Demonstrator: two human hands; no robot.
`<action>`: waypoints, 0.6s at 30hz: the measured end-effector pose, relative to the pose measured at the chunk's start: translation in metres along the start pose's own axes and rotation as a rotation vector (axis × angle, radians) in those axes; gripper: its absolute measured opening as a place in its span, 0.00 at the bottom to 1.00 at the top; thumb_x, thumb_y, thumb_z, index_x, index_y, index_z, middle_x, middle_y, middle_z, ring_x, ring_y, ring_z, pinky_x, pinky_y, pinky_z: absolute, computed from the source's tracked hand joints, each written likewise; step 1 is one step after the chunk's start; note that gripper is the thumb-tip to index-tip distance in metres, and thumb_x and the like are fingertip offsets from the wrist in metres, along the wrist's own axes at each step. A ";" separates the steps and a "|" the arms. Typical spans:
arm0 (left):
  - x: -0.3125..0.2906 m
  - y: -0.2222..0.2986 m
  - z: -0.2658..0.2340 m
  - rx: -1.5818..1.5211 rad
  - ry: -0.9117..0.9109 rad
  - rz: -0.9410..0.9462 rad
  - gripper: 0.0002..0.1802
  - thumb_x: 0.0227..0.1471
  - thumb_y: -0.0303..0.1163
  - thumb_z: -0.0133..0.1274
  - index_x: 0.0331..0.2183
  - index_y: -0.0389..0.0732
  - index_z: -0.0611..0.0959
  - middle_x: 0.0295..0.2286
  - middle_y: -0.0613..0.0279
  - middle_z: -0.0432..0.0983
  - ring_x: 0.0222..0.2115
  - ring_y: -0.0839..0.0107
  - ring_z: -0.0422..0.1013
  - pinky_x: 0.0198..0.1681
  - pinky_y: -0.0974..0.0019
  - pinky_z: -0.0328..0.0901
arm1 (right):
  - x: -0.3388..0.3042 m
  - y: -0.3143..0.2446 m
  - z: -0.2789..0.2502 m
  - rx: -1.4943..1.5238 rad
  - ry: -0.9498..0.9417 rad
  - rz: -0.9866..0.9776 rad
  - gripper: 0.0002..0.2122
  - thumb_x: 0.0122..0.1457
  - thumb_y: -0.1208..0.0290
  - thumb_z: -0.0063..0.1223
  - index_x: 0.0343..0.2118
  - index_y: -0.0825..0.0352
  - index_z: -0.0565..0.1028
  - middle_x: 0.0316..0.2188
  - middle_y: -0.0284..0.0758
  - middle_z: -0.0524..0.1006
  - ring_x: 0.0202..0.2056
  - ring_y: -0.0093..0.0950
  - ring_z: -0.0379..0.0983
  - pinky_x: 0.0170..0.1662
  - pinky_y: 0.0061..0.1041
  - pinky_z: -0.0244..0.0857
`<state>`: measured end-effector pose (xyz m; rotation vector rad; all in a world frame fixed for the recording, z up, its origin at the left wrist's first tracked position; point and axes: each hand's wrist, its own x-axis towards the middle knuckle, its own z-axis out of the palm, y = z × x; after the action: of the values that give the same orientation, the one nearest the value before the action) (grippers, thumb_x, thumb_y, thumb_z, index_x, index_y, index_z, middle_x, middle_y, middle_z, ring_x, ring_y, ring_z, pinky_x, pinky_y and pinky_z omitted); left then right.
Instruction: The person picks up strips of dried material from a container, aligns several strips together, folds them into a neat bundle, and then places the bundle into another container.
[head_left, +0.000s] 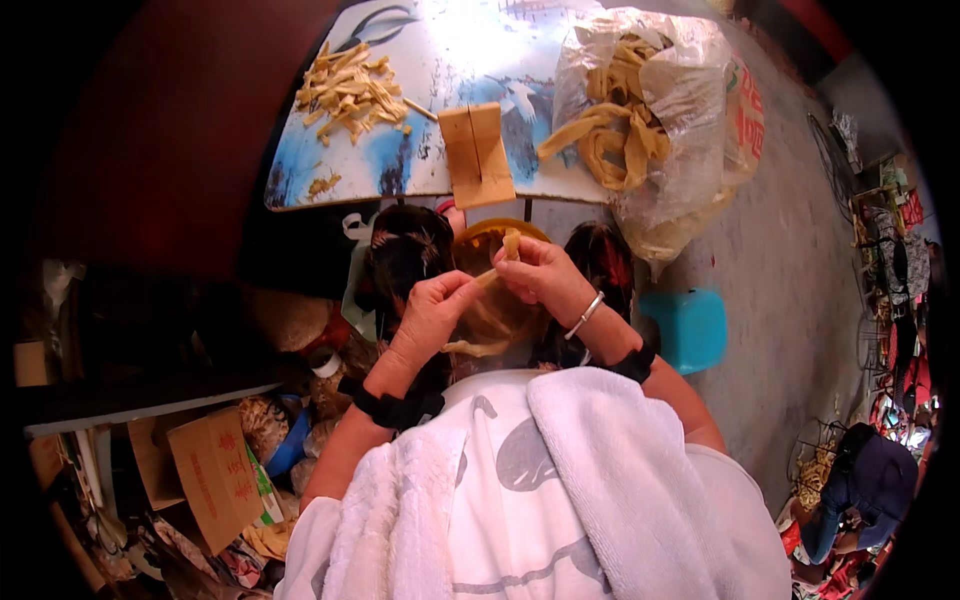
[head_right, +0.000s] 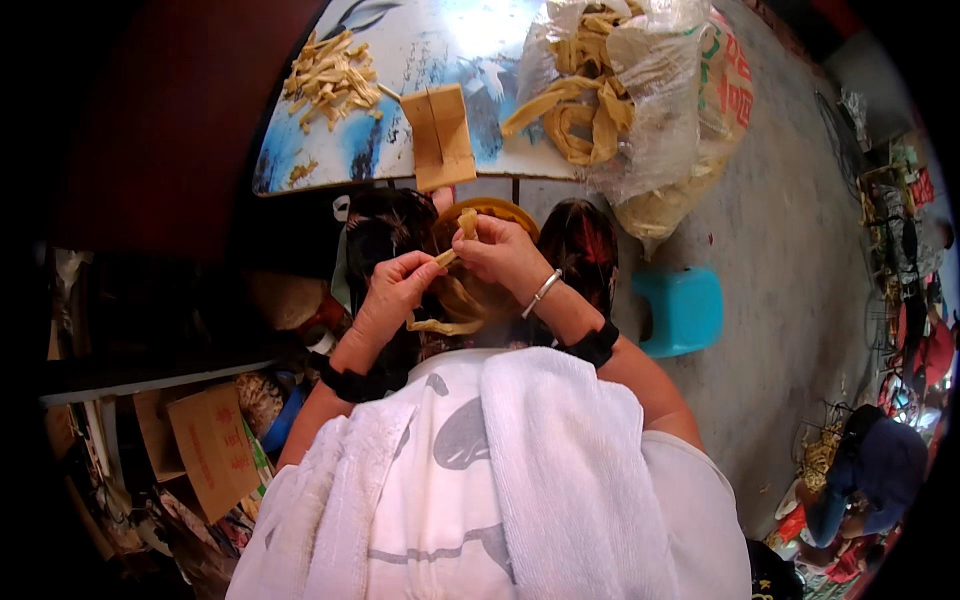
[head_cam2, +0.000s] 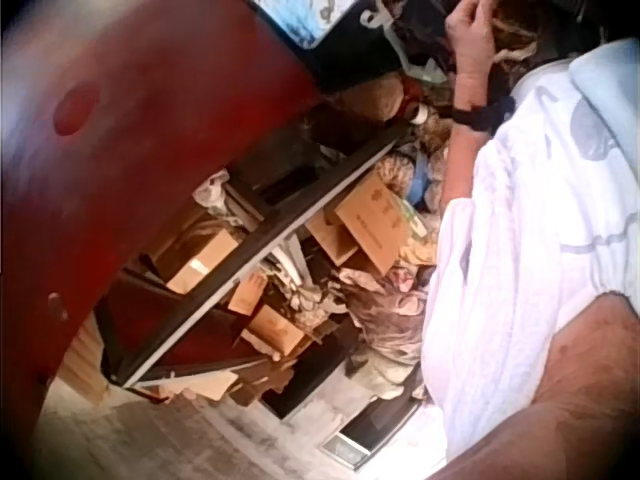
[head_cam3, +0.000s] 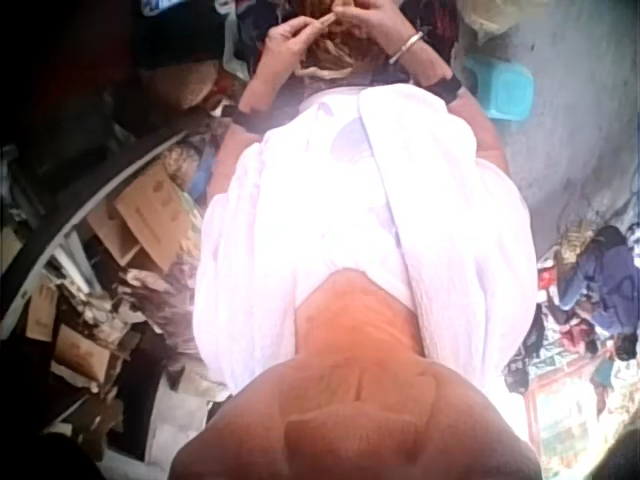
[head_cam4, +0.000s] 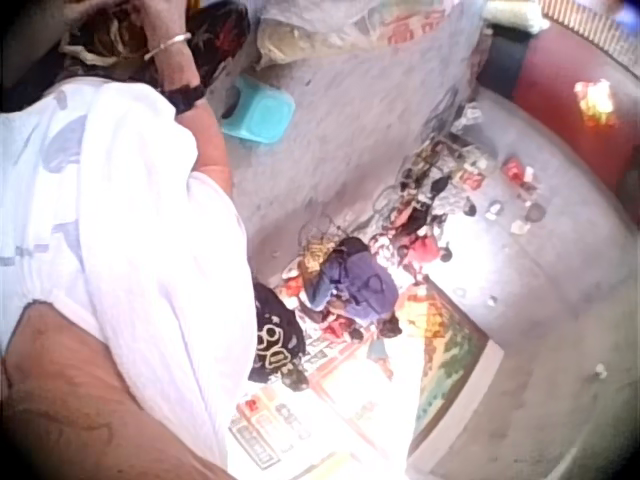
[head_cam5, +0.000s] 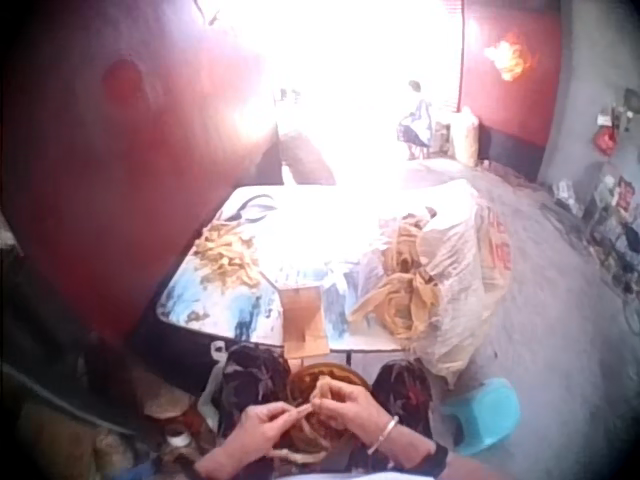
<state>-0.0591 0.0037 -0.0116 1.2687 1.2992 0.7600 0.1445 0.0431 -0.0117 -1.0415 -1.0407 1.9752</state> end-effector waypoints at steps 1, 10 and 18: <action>0.003 0.005 0.003 0.004 0.061 0.146 0.07 0.58 0.30 0.53 0.34 0.37 0.82 0.22 0.74 0.71 0.22 0.85 0.64 0.24 0.78 0.61 | 0.006 -0.007 -0.001 -0.038 0.019 -0.049 0.06 0.62 0.69 0.53 0.38 0.64 0.74 0.23 0.22 0.70 0.22 0.12 0.63 0.23 0.11 0.56; 0.100 0.076 -0.035 0.408 0.309 0.471 0.08 0.56 0.30 0.53 0.31 0.34 0.80 0.18 0.60 0.72 0.20 0.75 0.68 0.25 0.70 0.64 | 0.079 -0.072 -0.003 -0.591 0.421 -0.704 0.07 0.65 0.67 0.48 0.37 0.66 0.73 0.20 0.25 0.72 0.22 0.12 0.67 0.24 0.15 0.63; 0.139 0.067 -0.037 0.420 0.384 0.448 0.08 0.56 0.32 0.53 0.32 0.36 0.80 0.20 0.55 0.74 0.22 0.72 0.70 0.29 0.68 0.65 | 0.113 -0.071 -0.013 -0.921 0.609 -0.765 0.08 0.60 0.67 0.52 0.35 0.66 0.70 0.27 0.45 0.77 0.31 0.49 0.74 0.31 0.41 0.67</action>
<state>-0.0526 0.1590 0.0222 1.8547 1.5560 1.1257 0.1169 0.1733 0.0069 -1.2886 -1.6710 0.4690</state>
